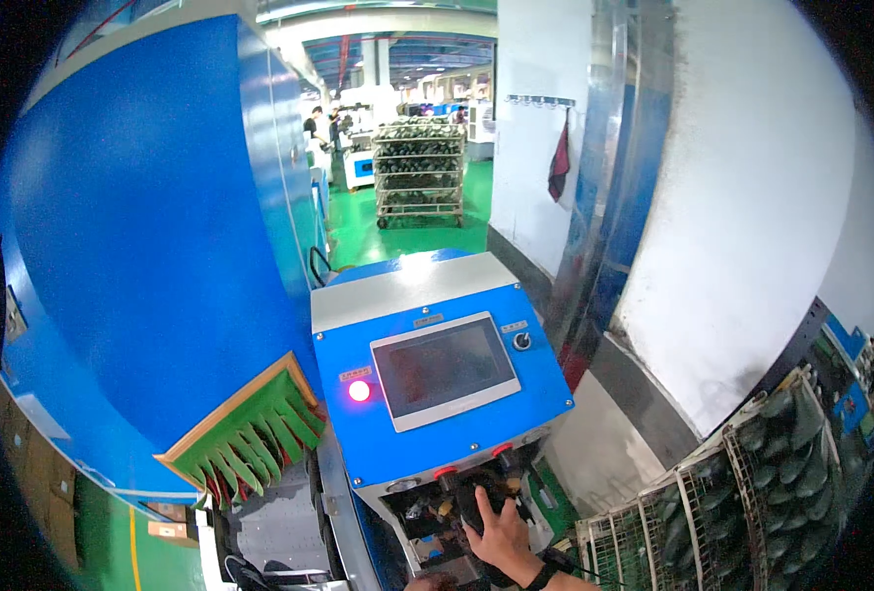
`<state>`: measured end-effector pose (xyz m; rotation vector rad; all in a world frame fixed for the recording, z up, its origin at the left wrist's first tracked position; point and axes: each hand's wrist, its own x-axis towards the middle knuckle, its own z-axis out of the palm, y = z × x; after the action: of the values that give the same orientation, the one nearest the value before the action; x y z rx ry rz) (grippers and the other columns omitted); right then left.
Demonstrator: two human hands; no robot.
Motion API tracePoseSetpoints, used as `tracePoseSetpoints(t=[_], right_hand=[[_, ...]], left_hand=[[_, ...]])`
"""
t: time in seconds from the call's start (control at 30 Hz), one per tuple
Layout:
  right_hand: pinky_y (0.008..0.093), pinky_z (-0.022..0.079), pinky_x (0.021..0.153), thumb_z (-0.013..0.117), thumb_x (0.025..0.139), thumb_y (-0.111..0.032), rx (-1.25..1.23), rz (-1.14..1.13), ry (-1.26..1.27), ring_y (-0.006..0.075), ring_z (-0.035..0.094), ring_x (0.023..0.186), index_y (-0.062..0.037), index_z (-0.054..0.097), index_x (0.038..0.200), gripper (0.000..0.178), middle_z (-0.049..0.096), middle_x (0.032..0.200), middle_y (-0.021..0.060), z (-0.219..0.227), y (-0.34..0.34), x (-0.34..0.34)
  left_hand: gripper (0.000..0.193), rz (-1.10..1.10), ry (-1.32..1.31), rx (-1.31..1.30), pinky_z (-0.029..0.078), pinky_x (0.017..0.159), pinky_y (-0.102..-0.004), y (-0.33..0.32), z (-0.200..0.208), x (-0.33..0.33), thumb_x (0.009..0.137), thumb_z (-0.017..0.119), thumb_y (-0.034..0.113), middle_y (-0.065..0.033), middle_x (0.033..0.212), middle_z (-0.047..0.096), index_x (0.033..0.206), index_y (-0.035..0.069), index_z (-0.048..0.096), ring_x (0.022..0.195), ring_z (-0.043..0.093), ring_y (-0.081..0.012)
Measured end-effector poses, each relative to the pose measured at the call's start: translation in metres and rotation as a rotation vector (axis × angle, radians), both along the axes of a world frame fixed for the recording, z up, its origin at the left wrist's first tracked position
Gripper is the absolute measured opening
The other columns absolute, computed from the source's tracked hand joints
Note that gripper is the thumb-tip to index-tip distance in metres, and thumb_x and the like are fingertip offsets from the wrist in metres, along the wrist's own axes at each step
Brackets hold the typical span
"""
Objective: Operating industrial machinery to finish or heat-set shoes and inserting shoe lasts.
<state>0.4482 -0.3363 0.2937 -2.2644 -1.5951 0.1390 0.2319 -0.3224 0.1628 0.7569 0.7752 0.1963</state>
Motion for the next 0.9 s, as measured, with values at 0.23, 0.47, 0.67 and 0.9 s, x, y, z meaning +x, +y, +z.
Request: tracePoseSetpoints(t=[0.23, 0.47, 0.67, 0.9], right_hand=[[0.0569, 0.051, 0.086, 0.068, 0.092, -0.037, 0.133, -0.035, -0.019, 0.0558, 0.056, 0.103, -0.0106, 0.047, 0.147, 0.064, 0.048, 0.131, 0.0396, -0.011, -0.109, -0.029], [0.0482, 0.051, 0.084, 0.068, 0.091, -0.040, -0.242, 0.217, 0.365, 0.0398, 0.062, 0.099, -0.0069, 0.032, 0.153, 0.078, 0.052, 0.126, 0.0352, 0.054, -0.188, -0.026], [0.0395, 0.037, 0.110, 0.067, 0.089, -0.048, -0.215, -0.155, 1.191, 0.0343, 0.039, 0.138, -0.0048, 0.024, 0.157, 0.091, 0.035, 0.156, 0.0174, -0.016, -0.124, 0.008], [0.0319, 0.043, 0.100, 0.072, 0.087, -0.030, 0.287, -0.152, 1.557, 0.0202, 0.058, 0.114, -0.0070, 0.041, 0.151, 0.074, 0.063, 0.125, 0.0127, 0.000, -0.134, -0.018]], left_hand=[[0.067, -0.177, -0.109, -0.151, 0.052, 0.063, -0.0291, 0.003, 0.110, 0.031, 0.094, 0.046, 0.069, -0.0052, 0.089, 0.069, 0.113, 0.009, 0.066, 0.071, 0.065, -0.0168], [0.058, -0.406, -0.195, -0.558, 0.044, 0.052, -0.0254, -0.032, 0.044, 0.018, 0.094, 0.049, 0.069, -0.0002, 0.075, 0.065, 0.098, 0.014, 0.068, 0.062, 0.060, -0.0132], [0.043, -0.456, 0.063, -0.355, 0.051, 0.086, -0.0331, -0.032, 0.058, 0.000, 0.097, 0.060, 0.036, -0.0026, 0.118, 0.068, 0.135, 0.015, 0.059, 0.099, 0.064, -0.0185], [0.051, -0.436, 0.114, 0.070, 0.052, 0.080, -0.0407, -0.037, 0.077, -0.021, 0.105, 0.043, 0.044, -0.0114, 0.116, 0.067, 0.127, 0.002, 0.063, 0.098, 0.064, -0.0226]])
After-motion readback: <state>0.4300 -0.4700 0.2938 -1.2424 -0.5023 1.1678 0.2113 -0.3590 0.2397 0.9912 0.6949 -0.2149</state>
